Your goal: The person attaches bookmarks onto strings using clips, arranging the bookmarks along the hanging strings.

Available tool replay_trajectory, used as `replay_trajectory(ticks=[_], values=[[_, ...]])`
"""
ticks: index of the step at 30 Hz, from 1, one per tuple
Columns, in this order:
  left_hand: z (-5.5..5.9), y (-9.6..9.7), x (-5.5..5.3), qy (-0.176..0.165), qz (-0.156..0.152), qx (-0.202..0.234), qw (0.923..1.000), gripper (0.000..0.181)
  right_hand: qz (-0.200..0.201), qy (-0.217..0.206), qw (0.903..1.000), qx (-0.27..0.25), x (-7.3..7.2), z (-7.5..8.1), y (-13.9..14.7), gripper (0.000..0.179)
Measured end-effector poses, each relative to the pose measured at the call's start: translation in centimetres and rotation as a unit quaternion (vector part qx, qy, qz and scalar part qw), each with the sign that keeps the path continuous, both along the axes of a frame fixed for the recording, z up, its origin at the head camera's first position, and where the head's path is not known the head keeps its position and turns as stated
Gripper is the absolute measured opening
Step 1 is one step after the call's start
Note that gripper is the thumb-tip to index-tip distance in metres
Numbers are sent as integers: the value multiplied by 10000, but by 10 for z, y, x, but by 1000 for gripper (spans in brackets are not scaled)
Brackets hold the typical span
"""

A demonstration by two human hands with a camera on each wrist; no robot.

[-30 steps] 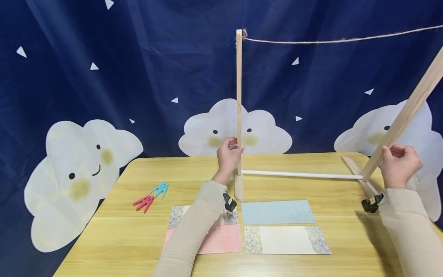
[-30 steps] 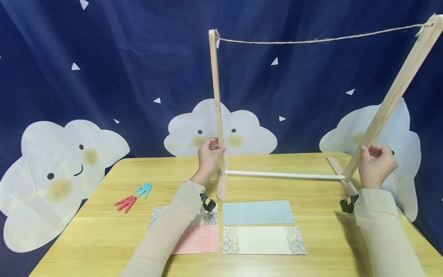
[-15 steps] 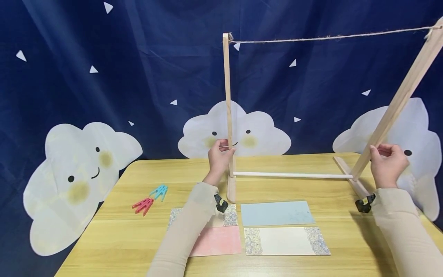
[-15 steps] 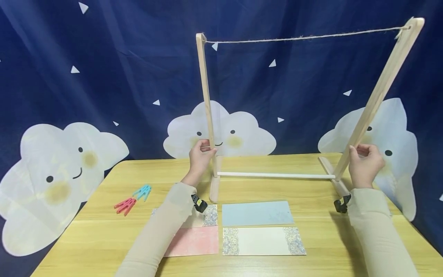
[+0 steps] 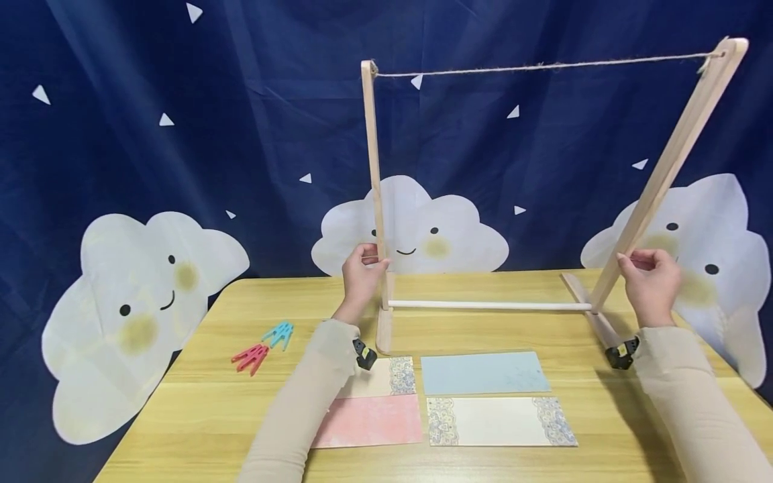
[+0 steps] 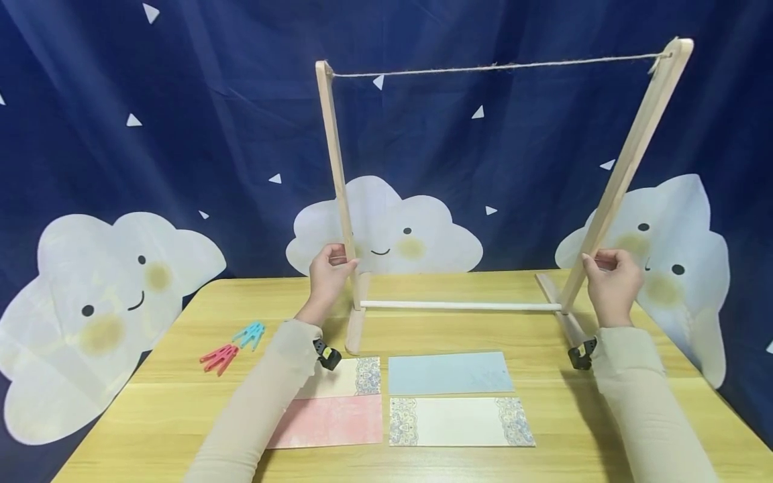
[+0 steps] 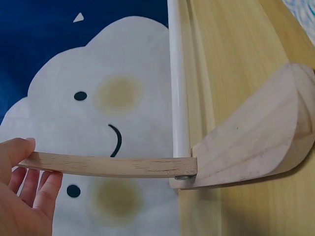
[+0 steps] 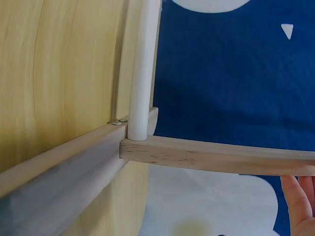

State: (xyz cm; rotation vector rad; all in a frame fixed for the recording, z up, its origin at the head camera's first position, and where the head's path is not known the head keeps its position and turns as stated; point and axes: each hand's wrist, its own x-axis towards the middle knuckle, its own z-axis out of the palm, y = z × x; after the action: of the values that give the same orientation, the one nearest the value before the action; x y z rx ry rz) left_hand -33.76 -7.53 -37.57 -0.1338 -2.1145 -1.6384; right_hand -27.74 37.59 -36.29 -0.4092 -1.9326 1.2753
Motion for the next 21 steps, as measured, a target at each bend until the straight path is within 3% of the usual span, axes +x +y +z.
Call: replay_trajectory(ticks=[5, 12, 21], values=[[0, -15, 0, 33, 13, 54, 10000, 29, 247, 53, 9997, -30, -2, 2, -12, 22], [-1, -37, 0, 81, -1, -121, 9999, 29, 426, -236, 9982, 356, -6, 4, -26, 20], [-2, -62, 0, 22, 143, -381, 9992, 29, 740, -102, 9943, 764, -14, 4, -43, 13]])
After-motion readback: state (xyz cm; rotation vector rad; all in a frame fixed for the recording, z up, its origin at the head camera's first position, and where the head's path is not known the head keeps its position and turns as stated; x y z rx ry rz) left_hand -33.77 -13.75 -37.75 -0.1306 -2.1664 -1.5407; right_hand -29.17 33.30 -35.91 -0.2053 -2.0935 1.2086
